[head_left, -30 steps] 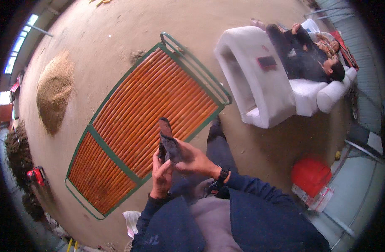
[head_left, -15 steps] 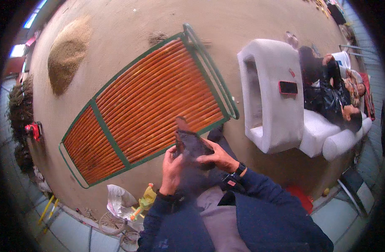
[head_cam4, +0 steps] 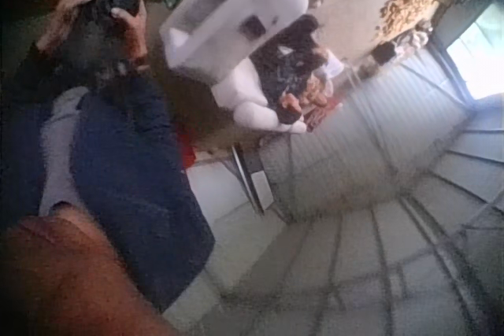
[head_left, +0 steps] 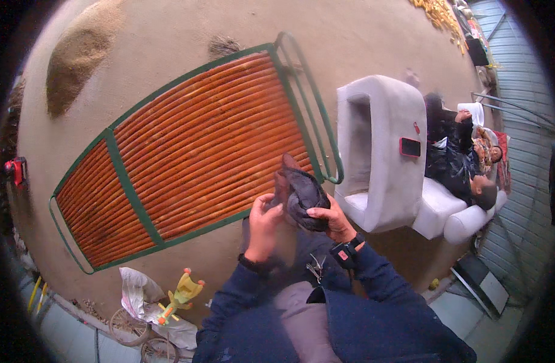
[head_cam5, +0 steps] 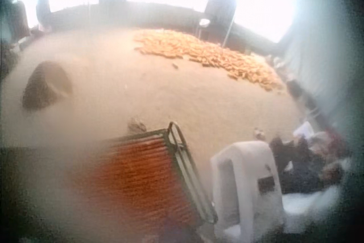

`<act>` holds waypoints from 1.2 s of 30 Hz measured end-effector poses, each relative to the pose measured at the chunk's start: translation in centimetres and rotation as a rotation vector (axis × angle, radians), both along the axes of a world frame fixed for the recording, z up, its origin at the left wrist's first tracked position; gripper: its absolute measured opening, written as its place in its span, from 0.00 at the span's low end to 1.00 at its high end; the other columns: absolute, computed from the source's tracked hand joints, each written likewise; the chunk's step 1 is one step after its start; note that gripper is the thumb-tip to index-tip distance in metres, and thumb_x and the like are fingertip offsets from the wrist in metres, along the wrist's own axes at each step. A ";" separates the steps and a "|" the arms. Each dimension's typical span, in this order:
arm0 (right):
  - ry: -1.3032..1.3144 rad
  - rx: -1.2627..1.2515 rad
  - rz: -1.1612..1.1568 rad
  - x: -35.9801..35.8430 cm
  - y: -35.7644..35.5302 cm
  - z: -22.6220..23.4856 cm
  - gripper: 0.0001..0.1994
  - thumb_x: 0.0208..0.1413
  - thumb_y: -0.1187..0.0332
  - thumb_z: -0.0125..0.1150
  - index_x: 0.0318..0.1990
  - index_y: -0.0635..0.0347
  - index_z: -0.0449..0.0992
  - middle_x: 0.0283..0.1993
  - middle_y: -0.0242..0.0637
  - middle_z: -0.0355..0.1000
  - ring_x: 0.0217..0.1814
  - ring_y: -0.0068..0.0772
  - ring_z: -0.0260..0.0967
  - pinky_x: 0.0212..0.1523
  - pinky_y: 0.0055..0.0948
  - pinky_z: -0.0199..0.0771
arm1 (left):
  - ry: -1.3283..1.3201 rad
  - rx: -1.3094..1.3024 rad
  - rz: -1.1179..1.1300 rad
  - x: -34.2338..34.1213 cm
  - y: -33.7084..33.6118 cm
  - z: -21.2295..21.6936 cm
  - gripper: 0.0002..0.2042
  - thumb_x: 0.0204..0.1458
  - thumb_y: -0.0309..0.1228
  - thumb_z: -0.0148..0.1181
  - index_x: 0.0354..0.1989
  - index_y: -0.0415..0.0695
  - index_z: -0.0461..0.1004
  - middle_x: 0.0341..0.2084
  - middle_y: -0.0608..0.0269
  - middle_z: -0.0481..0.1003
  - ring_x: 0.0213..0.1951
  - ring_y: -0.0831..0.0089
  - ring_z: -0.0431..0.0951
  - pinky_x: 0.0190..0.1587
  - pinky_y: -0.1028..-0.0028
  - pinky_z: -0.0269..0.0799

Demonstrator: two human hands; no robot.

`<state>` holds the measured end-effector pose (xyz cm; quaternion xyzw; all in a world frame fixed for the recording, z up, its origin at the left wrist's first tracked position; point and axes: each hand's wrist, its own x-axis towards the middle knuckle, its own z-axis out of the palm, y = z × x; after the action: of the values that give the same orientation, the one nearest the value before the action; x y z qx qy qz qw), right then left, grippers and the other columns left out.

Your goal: The person wipes a green-framed wooden slatted mat with a dark cloth, then moves to wipe a cylindrical metal heater. The person uses a cloth to clean both objects in a large indoor space.

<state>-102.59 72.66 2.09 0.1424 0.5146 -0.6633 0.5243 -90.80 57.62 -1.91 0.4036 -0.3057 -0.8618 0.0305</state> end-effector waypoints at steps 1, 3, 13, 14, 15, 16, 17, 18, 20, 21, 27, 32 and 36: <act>0.003 0.015 -0.016 0.0 -0.4 -0.2 0.31 0.44 0.71 0.66 0.59 0.64 0.67 0.51 0.38 0.73 0.52 0.32 0.71 0.55 0.31 0.70 | -0.006 0.017 0.002 0.1 -0.1 -0.4 0.16 0.55 0.26 0.56 0.52 0.39 0.66 0.42 0.60 0.72 0.43 0.71 0.75 0.44 0.69 0.74; -0.001 0.010 -0.038 0.1 -0.8 -0.8 0.30 0.44 0.71 0.66 0.58 0.64 0.67 0.51 0.38 0.73 0.51 0.32 0.72 0.55 0.31 0.71 | -0.021 0.047 0.008 0.1 -0.3 -1.0 0.15 0.56 0.28 0.56 0.52 0.40 0.66 0.42 0.61 0.72 0.43 0.72 0.75 0.43 0.69 0.74; -0.017 0.144 -0.068 -4.0 -0.8 -5.8 0.27 0.48 0.78 0.60 0.59 0.64 0.68 0.49 0.38 0.75 0.47 0.33 0.75 0.49 0.33 0.77 | -0.032 0.023 0.100 -3.0 -1.1 -6.1 0.11 0.60 0.29 0.52 0.48 0.39 0.70 0.42 0.63 0.74 0.42 0.74 0.75 0.46 0.71 0.74; -0.020 0.150 -0.088 -4.4 -0.6 -6.4 0.26 0.48 0.78 0.60 0.59 0.64 0.68 0.48 0.38 0.75 0.47 0.33 0.75 0.49 0.33 0.77 | -0.039 0.016 0.117 -3.3 -0.8 -6.4 0.11 0.60 0.28 0.52 0.48 0.38 0.70 0.42 0.63 0.74 0.42 0.75 0.76 0.46 0.71 0.74; -0.012 0.154 -0.107 -4.9 -0.5 -7.0 0.25 0.49 0.79 0.60 0.58 0.64 0.68 0.48 0.38 0.75 0.47 0.32 0.75 0.49 0.33 0.78 | -0.035 0.008 0.134 -3.9 -0.6 -6.8 0.10 0.60 0.28 0.52 0.48 0.38 0.70 0.41 0.63 0.75 0.41 0.75 0.76 0.45 0.72 0.74; 0.007 0.159 -0.108 -5.5 -0.3 -7.6 0.25 0.49 0.79 0.60 0.58 0.64 0.69 0.48 0.38 0.75 0.46 0.32 0.75 0.49 0.33 0.78 | -0.020 -0.020 0.158 -4.2 -0.1 -8.3 0.10 0.60 0.28 0.52 0.48 0.38 0.70 0.40 0.64 0.75 0.40 0.75 0.76 0.45 0.72 0.75; 0.027 0.164 -0.110 -6.2 0.0 -8.2 0.24 0.49 0.79 0.60 0.57 0.64 0.69 0.48 0.38 0.75 0.46 0.32 0.75 0.49 0.32 0.78 | -0.050 -0.034 0.165 -4.5 0.2 -9.0 0.10 0.61 0.29 0.52 0.48 0.39 0.70 0.40 0.64 0.75 0.41 0.74 0.77 0.46 0.71 0.75; 0.042 0.162 -0.104 -6.8 0.0 -8.9 0.24 0.49 0.79 0.59 0.57 0.64 0.69 0.48 0.38 0.75 0.46 0.32 0.75 0.49 0.32 0.78 | -0.044 -0.033 0.207 -4.8 0.4 -9.9 0.10 0.61 0.29 0.52 0.48 0.39 0.70 0.41 0.64 0.75 0.42 0.74 0.77 0.46 0.71 0.76; 0.060 0.169 -0.088 -8.2 0.6 -9.9 0.24 0.49 0.79 0.59 0.57 0.64 0.69 0.48 0.38 0.75 0.46 0.32 0.76 0.48 0.31 0.78 | -0.044 -0.044 0.258 -5.4 0.9 -11.5 0.09 0.62 0.29 0.52 0.47 0.40 0.70 0.41 0.64 0.75 0.42 0.74 0.77 0.47 0.70 0.76; 0.073 0.173 -0.082 -9.0 0.8 -10.3 0.24 0.49 0.80 0.59 0.57 0.64 0.70 0.48 0.38 0.75 0.46 0.31 0.76 0.48 0.31 0.78 | -0.048 -0.055 0.268 -5.9 1.0 -11.9 0.09 0.62 0.30 0.51 0.47 0.40 0.70 0.41 0.64 0.76 0.43 0.74 0.77 0.47 0.70 0.76; 0.136 0.154 -0.138 -13.3 2.1 -12.6 0.20 0.49 0.81 0.56 0.53 0.65 0.72 0.45 0.39 0.77 0.44 0.32 0.77 0.48 0.31 0.79 | -0.066 -0.078 0.275 -9.0 0.7 -12.8 0.09 0.62 0.29 0.50 0.47 0.39 0.70 0.42 0.62 0.76 0.43 0.72 0.78 0.46 0.69 0.78; 0.190 0.222 -0.213 -18.1 5.4 -14.7 0.13 0.51 0.77 0.54 0.45 0.63 0.73 0.42 0.39 0.76 0.42 0.35 0.76 0.49 0.33 0.78 | -0.021 -0.086 0.118 -12.1 1.7 -15.0 0.11 0.60 0.28 0.52 0.48 0.36 0.70 0.42 0.61 0.76 0.44 0.72 0.77 0.47 0.69 0.77; 0.269 0.343 -0.154 -21.0 6.2 -16.7 0.14 0.52 0.75 0.58 0.48 0.64 0.74 0.41 0.36 0.76 0.41 0.29 0.75 0.44 0.29 0.77 | -0.029 0.050 0.047 -14.9 3.5 -18.2 0.11 0.59 0.29 0.53 0.47 0.37 0.70 0.41 0.61 0.75 0.43 0.73 0.77 0.46 0.70 0.76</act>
<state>-123.63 78.82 -14.59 0.1783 0.6728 -0.6171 0.3669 -105.72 61.16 -20.13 0.4236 -0.2749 -0.8624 0.0363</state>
